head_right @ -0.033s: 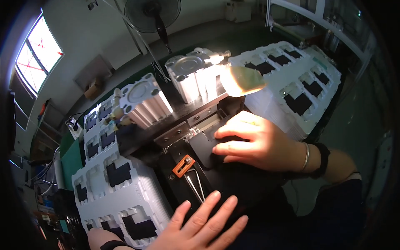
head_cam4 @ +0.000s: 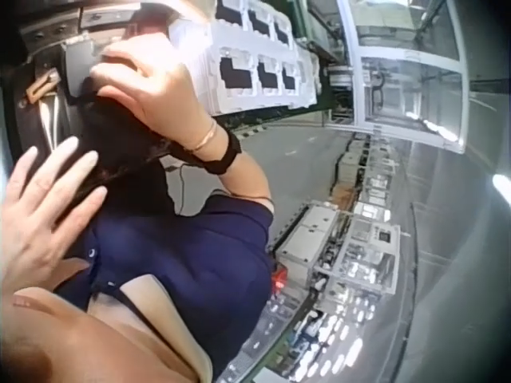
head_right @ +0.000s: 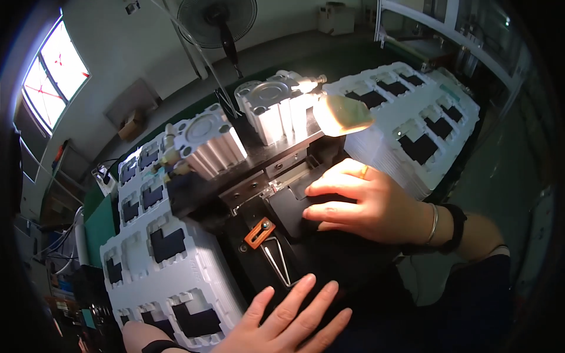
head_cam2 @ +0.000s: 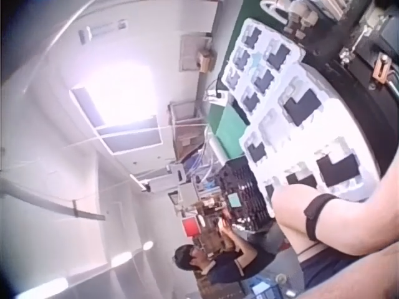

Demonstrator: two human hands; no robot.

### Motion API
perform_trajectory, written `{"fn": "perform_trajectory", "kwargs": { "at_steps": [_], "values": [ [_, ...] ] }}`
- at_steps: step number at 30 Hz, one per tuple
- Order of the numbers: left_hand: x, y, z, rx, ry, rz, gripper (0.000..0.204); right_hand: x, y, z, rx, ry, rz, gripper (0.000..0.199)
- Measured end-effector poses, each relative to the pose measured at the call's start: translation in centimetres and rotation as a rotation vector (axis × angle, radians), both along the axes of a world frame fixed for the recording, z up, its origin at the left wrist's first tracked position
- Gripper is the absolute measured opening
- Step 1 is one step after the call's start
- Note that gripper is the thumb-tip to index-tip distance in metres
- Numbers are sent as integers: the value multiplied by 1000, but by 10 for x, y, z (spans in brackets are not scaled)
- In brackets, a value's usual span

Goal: Assembling small plastic components using a pneumatic press machine.

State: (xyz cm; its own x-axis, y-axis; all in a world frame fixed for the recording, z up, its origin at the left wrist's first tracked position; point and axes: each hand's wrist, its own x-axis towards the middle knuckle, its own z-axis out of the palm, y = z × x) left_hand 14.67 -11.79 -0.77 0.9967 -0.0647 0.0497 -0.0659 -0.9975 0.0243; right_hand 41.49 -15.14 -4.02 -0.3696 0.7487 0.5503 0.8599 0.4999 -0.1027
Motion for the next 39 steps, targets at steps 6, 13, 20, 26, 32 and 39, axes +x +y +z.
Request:
{"fn": "perform_trajectory", "kwargs": {
  "at_steps": [6,13,20,26,32,39],
  "values": [
    [-27,-27,1,-213,-135,-2,45,-42,-6,35,99,-64,41,32],
    [-52,-51,11,26,114,-135,41,-140,56,70,-44,-58,322,33],
    [-56,-72,4,13,178,-83,47,-232,148,35,-418,62,306,26],
    [-74,-77,14,-19,71,-82,53,-267,184,1,-461,35,242,29],
    [-80,-76,17,103,183,-107,57,-274,178,-2,-514,19,293,33],
    [-81,-95,6,4,145,-22,53,-285,69,12,-492,-121,550,24]
  ]
}}
